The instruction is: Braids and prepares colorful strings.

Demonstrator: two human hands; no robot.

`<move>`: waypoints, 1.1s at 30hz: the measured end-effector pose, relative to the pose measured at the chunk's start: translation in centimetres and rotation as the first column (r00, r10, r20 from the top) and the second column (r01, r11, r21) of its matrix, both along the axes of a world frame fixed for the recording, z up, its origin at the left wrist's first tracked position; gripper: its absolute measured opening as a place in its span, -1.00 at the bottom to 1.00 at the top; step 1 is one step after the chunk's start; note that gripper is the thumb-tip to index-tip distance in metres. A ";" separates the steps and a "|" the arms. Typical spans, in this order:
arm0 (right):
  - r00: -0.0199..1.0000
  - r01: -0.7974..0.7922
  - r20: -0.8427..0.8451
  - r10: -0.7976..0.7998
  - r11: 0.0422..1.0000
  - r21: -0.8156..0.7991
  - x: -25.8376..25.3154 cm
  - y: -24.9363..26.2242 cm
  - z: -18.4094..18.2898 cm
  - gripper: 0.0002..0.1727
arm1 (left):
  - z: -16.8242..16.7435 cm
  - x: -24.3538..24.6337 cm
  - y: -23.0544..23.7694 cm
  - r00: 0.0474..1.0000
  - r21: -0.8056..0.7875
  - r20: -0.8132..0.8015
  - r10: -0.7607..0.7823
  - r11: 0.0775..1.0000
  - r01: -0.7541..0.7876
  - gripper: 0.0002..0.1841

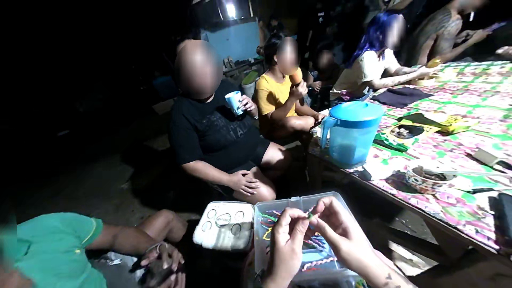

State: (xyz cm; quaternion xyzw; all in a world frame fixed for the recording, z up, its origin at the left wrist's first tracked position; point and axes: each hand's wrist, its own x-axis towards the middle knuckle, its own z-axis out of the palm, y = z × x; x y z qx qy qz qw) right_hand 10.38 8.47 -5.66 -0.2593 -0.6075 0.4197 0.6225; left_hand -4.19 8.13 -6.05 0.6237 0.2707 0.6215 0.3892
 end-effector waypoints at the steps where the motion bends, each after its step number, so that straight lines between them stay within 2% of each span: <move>1: 0.999 -0.039 -0.031 0.037 0.997 -0.061 0.2 0.0 0.1 -0.81 | -0.1 0.2 0.1 1.000 0.005 0.001 -0.005 1.000 0.005 -0.90; 4: 0.968 -0.211 -0.181 0.172 0.952 -0.222 0.9 0.4 0.2 -0.81 | -0.3 0.2 0.3 0.994 0.020 -0.027 -0.106 0.994 0.106 -0.91; 6: 0.951 -0.275 -0.218 0.217 0.917 -0.287 1.6 0.4 0.4 -0.79 | -0.1 -0.2 0.6 0.978 0.022 -0.093 -0.187 0.982 0.190 -0.89; 10: 0.972 -0.230 -0.111 0.205 0.925 -0.303 2.9 0.5 0.9 -0.78 | 0.4 -0.4 0.8 0.943 0.055 -0.283 -0.174 0.979 0.197 -0.91; 14: 0.991 -0.106 0.057 0.117 0.981 -0.161 3.5 0.3 0.7 -0.81 | 0.1 0.3 0.5 0.957 0.080 -0.265 -0.116 0.987 0.142 -0.87; 18: 0.984 0.005 0.180 -0.004 1.000 -0.006 2.9 0.3 0.2 -0.83 | 0.5 0.6 0.0 0.989 -0.090 -0.139 -0.041 0.996 0.029 -0.88; 21: 0.904 0.197 0.310 -0.296 0.929 0.313 1.8 0.3 -0.1 -0.81 | 0.7 0.6 0.0 0.996 -0.236 -0.087 -0.012 0.972 -0.009 -0.84; 23: 0.870 0.233 0.314 -0.381 0.877 0.420 1.4 0.4 0.0 -0.79 | 0.8 0.3 0.1 0.996 -0.261 -0.089 0.012 0.965 -0.035 -0.85; 25: 0.905 0.234 0.257 -0.340 0.900 0.368 1.1 0.6 0.3 -0.78 | 0.8 -0.2 0.2 0.997 -0.253 -0.076 0.017 0.967 -0.036 -0.89; 28: 0.967 0.179 0.164 -0.196 0.977 0.111 0.8 0.8 0.7 -0.77 | 1.1 -0.5 -0.1 0.999 -0.275 -0.036 -0.013 0.961 0.002 -0.90; 30: 0.993 0.088 0.085 -0.083 0.994 -0.059 0.8 0.9 1.0 -0.76 | 1.3 -0.8 -0.2 0.999 -0.285 -0.027 -0.033 0.958 0.024 -0.88; 33: 1.000 -0.016 0.002 0.016 0.988 -0.152 0.7 0.7 1.1 -0.77 | 1.2 -0.9 -0.3 0.997 -0.249 -0.071 -0.038 0.968 0.019 -0.84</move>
